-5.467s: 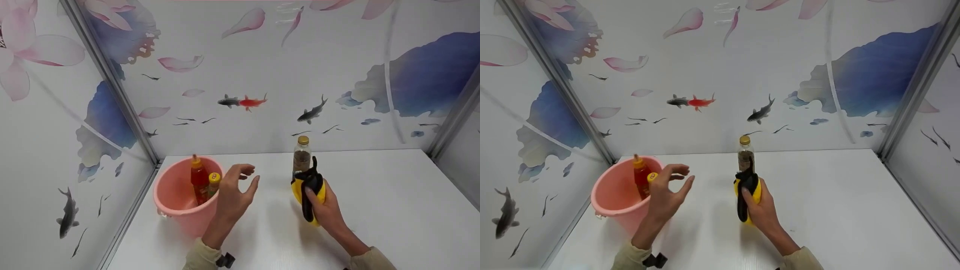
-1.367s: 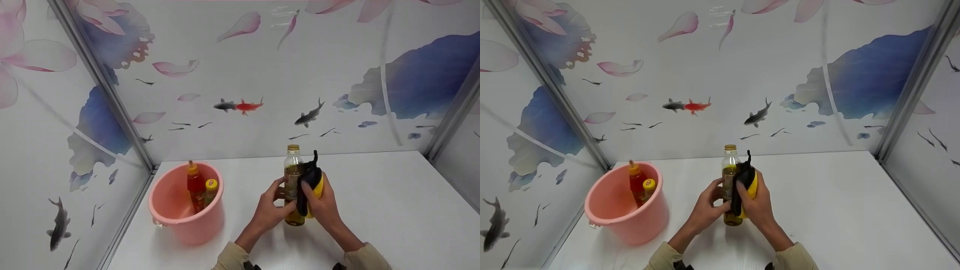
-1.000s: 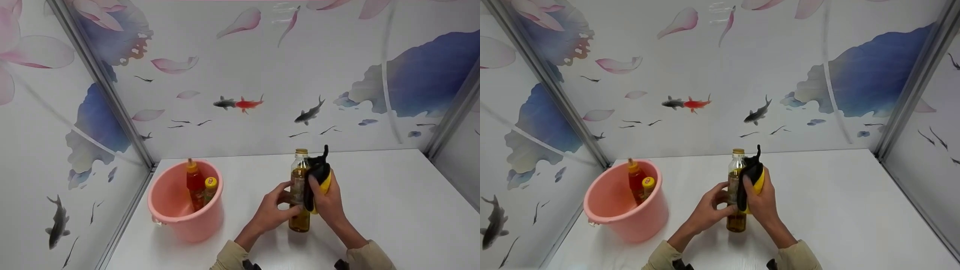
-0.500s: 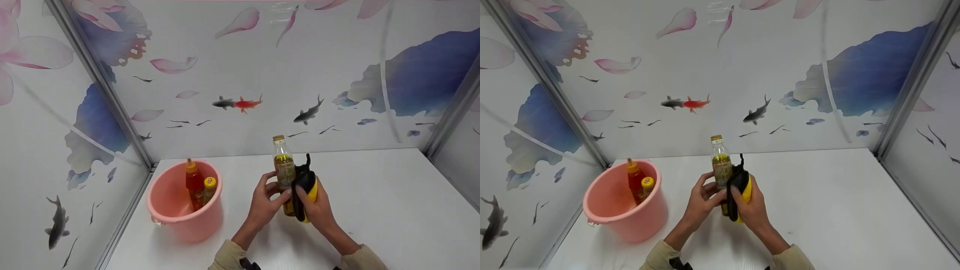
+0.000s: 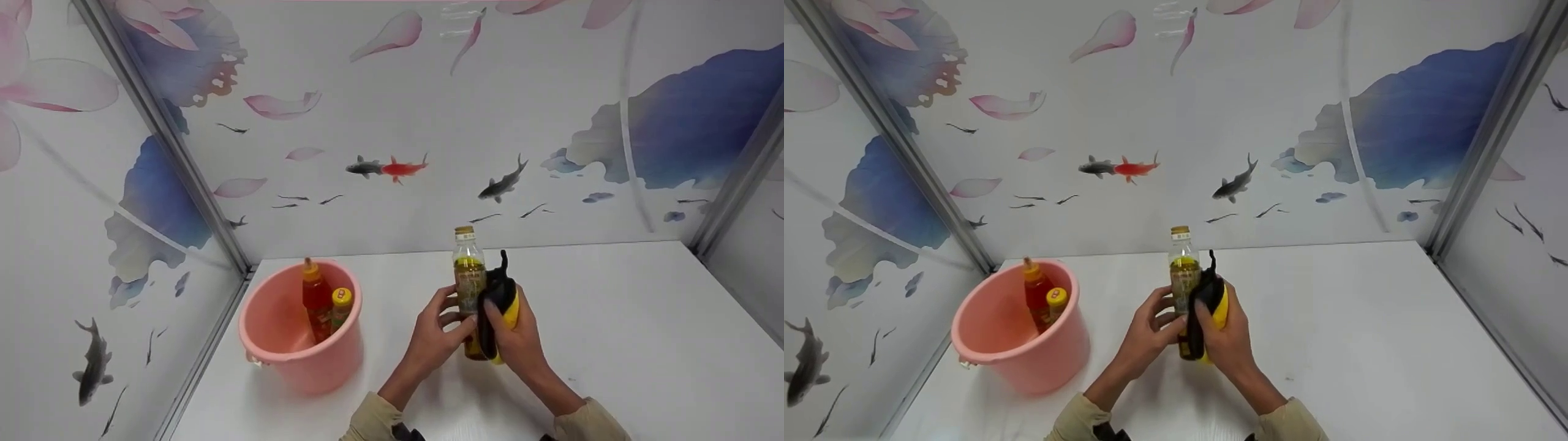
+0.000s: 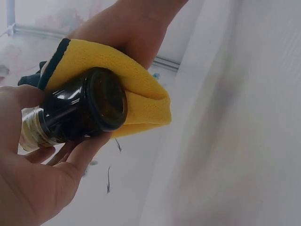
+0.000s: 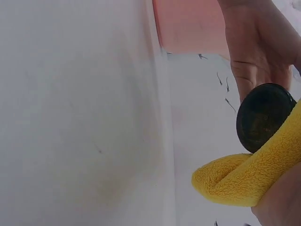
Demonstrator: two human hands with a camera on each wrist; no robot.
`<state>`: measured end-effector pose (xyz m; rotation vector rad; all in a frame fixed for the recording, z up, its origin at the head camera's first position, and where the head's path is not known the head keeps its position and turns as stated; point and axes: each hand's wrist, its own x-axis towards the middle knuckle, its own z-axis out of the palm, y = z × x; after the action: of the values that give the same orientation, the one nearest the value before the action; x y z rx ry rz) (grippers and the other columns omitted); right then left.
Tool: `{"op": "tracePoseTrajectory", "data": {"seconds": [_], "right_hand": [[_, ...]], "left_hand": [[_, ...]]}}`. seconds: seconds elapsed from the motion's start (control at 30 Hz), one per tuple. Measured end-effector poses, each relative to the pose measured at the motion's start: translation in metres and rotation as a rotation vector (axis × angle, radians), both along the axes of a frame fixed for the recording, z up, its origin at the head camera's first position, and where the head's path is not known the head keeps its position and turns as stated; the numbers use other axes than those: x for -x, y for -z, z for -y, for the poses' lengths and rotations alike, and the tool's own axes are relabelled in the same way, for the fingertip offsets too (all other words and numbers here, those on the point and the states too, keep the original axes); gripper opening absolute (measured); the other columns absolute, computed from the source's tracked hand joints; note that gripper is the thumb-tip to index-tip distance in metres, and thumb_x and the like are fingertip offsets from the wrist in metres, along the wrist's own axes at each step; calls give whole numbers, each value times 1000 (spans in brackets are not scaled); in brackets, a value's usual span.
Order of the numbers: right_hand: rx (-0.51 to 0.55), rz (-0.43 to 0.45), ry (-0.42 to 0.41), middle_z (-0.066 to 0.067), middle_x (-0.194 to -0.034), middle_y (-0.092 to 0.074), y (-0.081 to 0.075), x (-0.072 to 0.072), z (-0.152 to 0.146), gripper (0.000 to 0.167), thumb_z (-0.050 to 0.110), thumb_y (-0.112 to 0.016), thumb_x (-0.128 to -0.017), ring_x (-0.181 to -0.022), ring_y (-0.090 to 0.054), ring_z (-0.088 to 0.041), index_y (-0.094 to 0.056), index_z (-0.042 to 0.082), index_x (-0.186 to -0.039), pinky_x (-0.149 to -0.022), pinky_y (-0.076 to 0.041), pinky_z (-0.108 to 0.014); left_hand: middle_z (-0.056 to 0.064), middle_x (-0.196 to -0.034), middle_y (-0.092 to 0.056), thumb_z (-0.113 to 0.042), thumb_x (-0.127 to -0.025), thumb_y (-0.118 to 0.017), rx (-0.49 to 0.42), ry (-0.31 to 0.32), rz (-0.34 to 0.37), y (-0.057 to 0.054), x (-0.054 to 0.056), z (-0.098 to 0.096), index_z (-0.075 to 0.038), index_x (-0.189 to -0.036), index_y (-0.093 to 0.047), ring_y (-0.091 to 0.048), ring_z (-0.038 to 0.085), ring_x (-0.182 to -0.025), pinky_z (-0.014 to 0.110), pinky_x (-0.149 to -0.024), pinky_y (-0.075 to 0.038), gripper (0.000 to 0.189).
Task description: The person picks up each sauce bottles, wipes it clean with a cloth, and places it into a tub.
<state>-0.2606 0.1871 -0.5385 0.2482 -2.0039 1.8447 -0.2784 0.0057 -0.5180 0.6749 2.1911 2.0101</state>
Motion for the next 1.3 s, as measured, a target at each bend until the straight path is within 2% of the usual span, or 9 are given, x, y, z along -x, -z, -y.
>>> {"op": "tracePoseTrajectory", "data": {"seconds": [0.2,0.43,0.53,0.7,0.87,1.03,1.17,1.3], "right_hand": [[1,4,43,-5,-116,-64,-3,3,-9,41,19,-66,-109,-99,-64,-26,-53,18,-148,-83,-61,-29],[-5,-1,62,-2,-127,-65,-9,3,-17,44,20,-64,-110,-109,-65,-25,-51,20,-152,-92,-61,-26],[-5,-6,67,-2,-128,-64,-10,3,-18,45,20,-64,-110,-110,-65,-25,-50,19,-153,-94,-61,-25],[5,-2,57,-3,-123,-63,-10,1,-16,44,19,-64,-110,-106,-65,-24,-50,18,-152,-90,-61,-25],[29,0,-3,-8,-117,-63,-6,-2,-6,38,15,-64,-110,-102,-65,-25,-53,15,-146,-85,-62,-28],[48,11,-56,-8,-123,-65,-2,-6,2,40,12,-62,-110,-107,-69,-25,-52,14,-148,-89,-64,-31],[43,12,-62,-8,-125,-65,-1,-6,4,42,12,-63,-110,-109,-70,-24,-50,14,-150,-91,-64,-31],[33,15,-48,-7,-123,-64,1,-5,5,43,13,-64,-109,-107,-70,-24,-50,14,-150,-89,-64,-30]], "left_hand": [[-4,-143,-63,-38,-99,-77,65,55,-32,7,-3,-6,-34,-153,-51,-71,9,-118,30,-103,-59,61],[-7,-137,-65,-37,-100,-78,92,151,45,7,-4,-5,-33,-150,-55,-69,10,-120,36,-105,-60,54],[-8,-138,-65,-37,-101,-77,103,165,56,6,-4,-5,-35,-151,-55,-68,9,-120,37,-105,-59,55],[-6,-139,-64,-39,-101,-78,65,130,35,4,-3,-5,-38,-152,-55,-69,12,-119,34,-103,-59,56],[-3,-139,-64,-36,-100,-79,-16,42,4,-1,-2,-3,-33,-151,-57,-70,15,-119,30,-102,-59,55],[2,-140,-63,-36,-100,-80,-72,-26,11,-6,1,1,-29,-156,-51,-70,17,-119,32,-102,-60,64],[2,-140,-65,-36,-99,-82,-96,-37,38,-8,2,3,-27,-157,-45,-71,18,-120,34,-101,-61,70],[1,-140,-67,-38,-98,-82,-66,-17,51,-8,1,4,-28,-156,-46,-71,16,-120,36,-97,-64,68]]}}
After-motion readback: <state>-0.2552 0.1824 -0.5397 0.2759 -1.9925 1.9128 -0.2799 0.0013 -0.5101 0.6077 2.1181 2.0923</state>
